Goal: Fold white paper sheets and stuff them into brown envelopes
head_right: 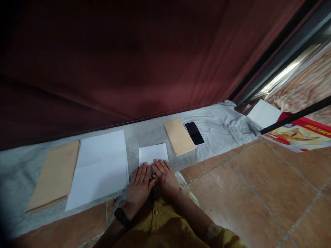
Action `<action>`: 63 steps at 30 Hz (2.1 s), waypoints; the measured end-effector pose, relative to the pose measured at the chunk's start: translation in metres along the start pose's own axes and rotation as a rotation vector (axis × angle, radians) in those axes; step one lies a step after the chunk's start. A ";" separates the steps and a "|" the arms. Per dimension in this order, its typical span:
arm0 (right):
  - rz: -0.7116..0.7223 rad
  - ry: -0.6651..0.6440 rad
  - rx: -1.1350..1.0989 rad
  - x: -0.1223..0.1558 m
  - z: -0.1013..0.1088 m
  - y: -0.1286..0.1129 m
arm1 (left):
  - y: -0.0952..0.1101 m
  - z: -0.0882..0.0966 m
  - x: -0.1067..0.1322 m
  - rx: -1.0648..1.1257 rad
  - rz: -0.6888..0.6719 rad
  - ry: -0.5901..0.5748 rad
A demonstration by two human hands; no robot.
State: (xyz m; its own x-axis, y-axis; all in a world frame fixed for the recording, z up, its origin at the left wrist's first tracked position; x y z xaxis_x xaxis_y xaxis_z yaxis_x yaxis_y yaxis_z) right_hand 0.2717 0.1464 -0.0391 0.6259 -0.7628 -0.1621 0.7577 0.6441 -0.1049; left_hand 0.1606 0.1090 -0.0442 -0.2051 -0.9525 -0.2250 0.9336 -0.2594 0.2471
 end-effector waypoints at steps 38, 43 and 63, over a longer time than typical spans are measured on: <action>-0.129 -0.010 0.004 0.028 0.012 0.039 | 0.035 -0.012 -0.021 0.152 -0.028 -0.134; -0.136 -0.012 0.009 0.027 0.011 0.038 | 0.044 -0.019 -0.030 0.140 -0.040 -0.173; -0.155 0.012 0.016 0.026 0.010 0.038 | 0.026 -0.009 -0.021 0.114 -0.024 -0.138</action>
State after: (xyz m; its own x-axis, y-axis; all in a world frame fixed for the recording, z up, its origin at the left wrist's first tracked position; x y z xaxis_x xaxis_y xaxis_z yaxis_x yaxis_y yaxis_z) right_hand 0.3188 0.1506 -0.0375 0.4992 -0.8522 -0.1567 0.8479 0.5177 -0.1142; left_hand 0.1923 0.1234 -0.0419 -0.2731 -0.9565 -0.1022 0.8902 -0.2916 0.3501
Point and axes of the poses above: each hand's wrist, its own x-axis away from the middle knuckle, its own z-axis out of the back of the hand, y = z × x, the point moved 7 cm from there along -x, towards the middle knuckle, and after that the axes turned 14 degrees about x, right-handed, at the moved point
